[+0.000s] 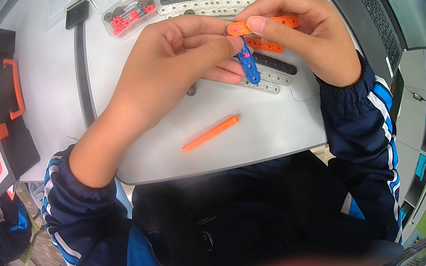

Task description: The person assembles colorful plastic construction pieces on a white table. They connect blue and orange bars with small red connectors, then attach additional orange bars to form a larger structure. The person repeatedly picks up, aligns, and snaps the pieces together by hand.

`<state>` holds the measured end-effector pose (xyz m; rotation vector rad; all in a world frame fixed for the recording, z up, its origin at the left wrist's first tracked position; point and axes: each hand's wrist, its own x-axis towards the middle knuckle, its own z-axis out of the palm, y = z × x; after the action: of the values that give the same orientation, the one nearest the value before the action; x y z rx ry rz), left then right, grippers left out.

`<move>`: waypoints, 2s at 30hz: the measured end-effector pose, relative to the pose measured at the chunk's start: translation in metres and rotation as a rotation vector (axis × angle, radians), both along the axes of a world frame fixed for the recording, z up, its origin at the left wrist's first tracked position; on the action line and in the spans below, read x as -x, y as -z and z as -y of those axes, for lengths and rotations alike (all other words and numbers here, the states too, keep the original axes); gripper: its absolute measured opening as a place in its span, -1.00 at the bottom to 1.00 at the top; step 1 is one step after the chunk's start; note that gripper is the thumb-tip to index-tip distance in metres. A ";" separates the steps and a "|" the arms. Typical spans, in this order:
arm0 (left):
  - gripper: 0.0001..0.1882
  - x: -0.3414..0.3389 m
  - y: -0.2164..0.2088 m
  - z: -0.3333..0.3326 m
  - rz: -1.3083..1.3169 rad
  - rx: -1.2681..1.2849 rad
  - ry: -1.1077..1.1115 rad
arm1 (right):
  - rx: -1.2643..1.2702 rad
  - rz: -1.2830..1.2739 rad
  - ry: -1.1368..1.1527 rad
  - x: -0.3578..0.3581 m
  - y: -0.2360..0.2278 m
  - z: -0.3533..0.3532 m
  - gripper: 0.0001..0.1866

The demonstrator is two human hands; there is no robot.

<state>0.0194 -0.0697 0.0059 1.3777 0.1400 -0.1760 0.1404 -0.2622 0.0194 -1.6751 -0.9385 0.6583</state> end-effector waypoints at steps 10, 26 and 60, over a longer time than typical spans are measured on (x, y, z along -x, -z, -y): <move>-0.72 -0.004 0.000 -0.004 0.031 -0.001 0.041 | -0.060 -0.124 -0.001 -0.001 0.003 0.000 -0.78; -0.79 -0.005 0.001 -0.014 0.172 0.027 -0.074 | 0.123 0.624 0.136 -0.031 0.005 0.012 -0.90; -0.66 -0.005 -0.006 -0.048 0.682 -1.185 0.238 | 0.031 0.087 0.021 -0.004 0.000 0.005 -0.78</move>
<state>0.0244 -0.0212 0.0119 2.5502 -0.5880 0.2397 0.1442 -0.2672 0.0195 -1.7505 -0.9760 0.5925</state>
